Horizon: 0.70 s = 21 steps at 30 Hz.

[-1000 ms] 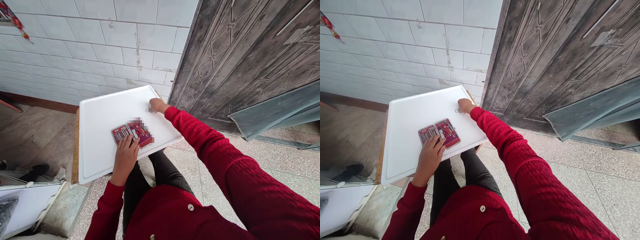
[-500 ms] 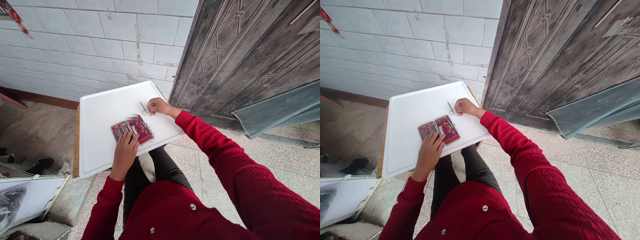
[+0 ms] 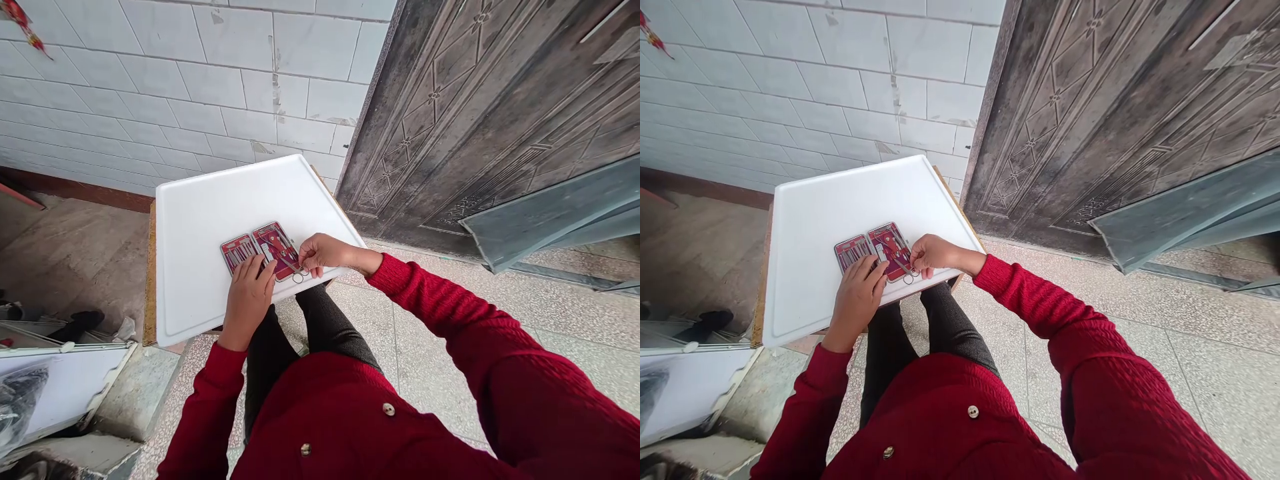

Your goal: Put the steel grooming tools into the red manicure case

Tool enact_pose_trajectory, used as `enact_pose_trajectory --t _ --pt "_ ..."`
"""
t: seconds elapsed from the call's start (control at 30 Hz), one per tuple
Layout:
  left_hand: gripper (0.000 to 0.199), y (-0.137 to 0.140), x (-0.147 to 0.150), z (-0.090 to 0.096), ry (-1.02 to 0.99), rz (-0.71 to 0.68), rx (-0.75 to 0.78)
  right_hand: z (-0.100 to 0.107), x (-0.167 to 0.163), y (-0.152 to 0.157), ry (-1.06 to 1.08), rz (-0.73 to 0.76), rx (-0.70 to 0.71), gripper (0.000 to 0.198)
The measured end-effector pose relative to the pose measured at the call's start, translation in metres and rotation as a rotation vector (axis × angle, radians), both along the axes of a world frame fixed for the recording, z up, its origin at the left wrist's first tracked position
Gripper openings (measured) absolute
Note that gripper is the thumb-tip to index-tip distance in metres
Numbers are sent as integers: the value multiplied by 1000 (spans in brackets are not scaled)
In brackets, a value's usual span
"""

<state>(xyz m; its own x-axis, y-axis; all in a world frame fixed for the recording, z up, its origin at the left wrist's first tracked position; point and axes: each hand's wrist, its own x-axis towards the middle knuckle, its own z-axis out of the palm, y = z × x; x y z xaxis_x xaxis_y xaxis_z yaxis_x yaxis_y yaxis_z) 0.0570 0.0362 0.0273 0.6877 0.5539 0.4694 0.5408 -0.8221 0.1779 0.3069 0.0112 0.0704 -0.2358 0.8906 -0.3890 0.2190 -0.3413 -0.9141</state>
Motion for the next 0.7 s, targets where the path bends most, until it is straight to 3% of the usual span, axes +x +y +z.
enact_pose_trajectory --t 0.27,0.7 --pt "37 -1 0 0 14 9 4 -8 -8 -1 15 -105 -9 15" --pt "36 -1 0 -1 2 7 13 -19 -26 -5 -2 -219 142 17"
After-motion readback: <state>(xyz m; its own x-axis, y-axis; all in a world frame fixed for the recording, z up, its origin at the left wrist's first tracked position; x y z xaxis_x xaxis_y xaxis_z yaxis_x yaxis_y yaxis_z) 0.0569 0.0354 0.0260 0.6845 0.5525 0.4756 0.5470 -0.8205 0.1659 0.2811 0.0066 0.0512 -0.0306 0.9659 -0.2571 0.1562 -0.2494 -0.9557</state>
